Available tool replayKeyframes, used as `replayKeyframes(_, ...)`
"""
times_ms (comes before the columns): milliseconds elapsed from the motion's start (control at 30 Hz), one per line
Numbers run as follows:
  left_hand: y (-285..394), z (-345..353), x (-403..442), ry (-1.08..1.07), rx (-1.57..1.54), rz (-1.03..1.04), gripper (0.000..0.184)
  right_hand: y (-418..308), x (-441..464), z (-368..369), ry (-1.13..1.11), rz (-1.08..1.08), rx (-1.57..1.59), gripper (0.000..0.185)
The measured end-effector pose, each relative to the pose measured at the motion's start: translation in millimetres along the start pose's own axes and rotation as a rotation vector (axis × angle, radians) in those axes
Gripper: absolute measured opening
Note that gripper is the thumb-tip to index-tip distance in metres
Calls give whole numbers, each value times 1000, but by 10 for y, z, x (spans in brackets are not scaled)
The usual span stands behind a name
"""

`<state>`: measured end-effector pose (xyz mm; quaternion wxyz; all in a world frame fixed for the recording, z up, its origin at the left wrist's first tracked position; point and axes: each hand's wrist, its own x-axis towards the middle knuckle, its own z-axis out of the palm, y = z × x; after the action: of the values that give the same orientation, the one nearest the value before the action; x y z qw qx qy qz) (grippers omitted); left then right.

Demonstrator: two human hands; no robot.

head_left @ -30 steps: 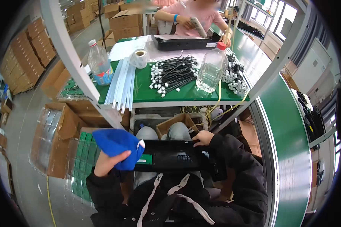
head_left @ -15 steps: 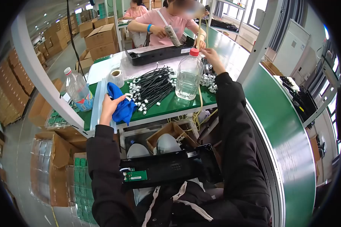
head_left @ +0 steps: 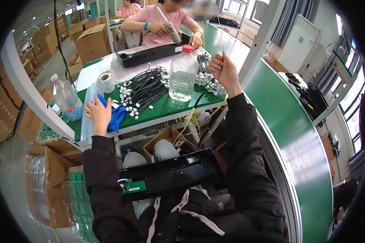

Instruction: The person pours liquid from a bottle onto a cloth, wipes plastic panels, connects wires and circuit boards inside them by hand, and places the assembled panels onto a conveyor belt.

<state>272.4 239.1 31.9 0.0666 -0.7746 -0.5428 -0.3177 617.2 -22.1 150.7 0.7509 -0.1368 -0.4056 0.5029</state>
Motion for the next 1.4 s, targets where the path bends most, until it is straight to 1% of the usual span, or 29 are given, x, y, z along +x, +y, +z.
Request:
replayKeyframes(67, 147, -185, -105, 117, -17, 34, 56, 60, -114, 87, 33, -57, -40, 26)
replayKeyframes(100, 274, -311, -178, 130, -162, 114, 51, 88, -145, 57, -112, -48, 5, 27)
replayKeyframes(133, 440, -457, -280, 141, -305, 191, 45, 138, -186, 131, -58, -79, -101, 27)
replayKeyframes(167, 635, -619, -401, 110, -557, 349, 37, 210, -241, 287, -5, -106, -206, 27)
replayKeyframes(200, 941, -1006, -599, -147, -943, 385, 33, 291, -287, 421, 50, -130, -312, 27)
replayKeyframes(233, 1155, -1137, -777, -339, -1053, 423, 32, 377, -315, 496, 103, -161, -337, 25)
replayKeyframes(267, 1332, -1225, -923, -495, -1103, 560, 35, 419, -336, 515, -2, -166, -313, 22)
replayKeyframes(333, 1627, -1003, -1264, -524, -1151, 818, 48, 577, -356, 655, 112, -210, -69, 22)
replayKeyframes(367, 1743, -858, -1396, -701, -1206, 795, 53, 629, -354, 665, 109, -228, 54, 22)
replayKeyframes(400, 1848, -832, -1492, -754, -1356, 719, 45, 648, -351, 714, 69, -234, 162, 22)
replayKeyframes(467, 1815, -826, -1526, -1144, -1438, 618, 32, 603, -329, 736, 120, -280, 245, 22)
replayKeyframes(567, 1603, -894, -1616, -1219, -1561, 532, 27, 439, -329, 580, 148, -321, 49, 29)
replayKeyframes(600, 1536, -989, -1644, -1178, -1574, 460, 27, 399, -385, 623, 322, -273, -284, 33)
replayKeyframes(667, 1395, -1219, -1674, -1201, -1621, 342, 29, 311, -463, 756, 647, -139, -944, 42)
replayKeyframes(700, 1354, -1312, -1693, -1136, -1577, 319, 29, 289, -572, 554, 738, -180, -1443, 53)
replayKeyframes(733, 1329, -1393, -1703, -1068, -1532, 297, 30, 424, -749, 787, 788, -584, -1697, 37)
replayKeyframes(767, 1314, -1438, -1698, -995, -1491, 278, 31, 482, -934, 993, 710, -801, -1846, 21)
replayKeyframes(800, 1292, -1445, -1685, -977, -1505, 321, 32, 633, -1145, 1301, 578, -799, -1921, 14)
replayKeyframes(867, 1257, -1452, -1681, -949, -1534, 407, 36, 841, -1395, 1482, -201, -833, -1887, 30)
replayKeyframes(900, 1263, -1478, -1674, -988, -1561, 392, 41, 1005, -1447, 1469, -243, -799, -1901, 35)
replayKeyframes(933, 1287, -1450, -1630, -871, -1573, 541, 41, 1077, -1462, 1525, -245, -696, -1940, 34)
replayKeyframes(1000, 1301, -1492, -1648, -903, -1574, 375, 41, 1118, -1481, 1365, -188, -657, -1942, 33)
replayKeyframes(1033, 1317, -1482, -1681, -887, -1633, 265, 43, 1109, -1487, 1313, -154, -642, -1912, 33)
replayKeyframes(1133, 1310, -1395, -1767, -923, -1705, 56, 48, 1102, -1545, 1280, -206, -703, -1944, 33)
replayKeyframes(1167, 1313, -1394, -1773, -898, -1745, 42, 50, 1109, -1540, 1284, -229, -688, -1951, 34)
replayKeyframes(1233, 1323, -1399, -1776, -846, -1825, 16, 55, 1121, -1553, 1261, -198, -666, -1963, 33)
replayKeyframes(1333, 1280, -1480, -1749, -935, -1803, 14, 59, 1108, -1558, 1227, -183, -650, -1986, 33)
replayKeyframes(1400, 1292, -1447, -1799, -890, -1802, 43, 60, 1119, -1575, 1216, -188, -650, -2018, 33)
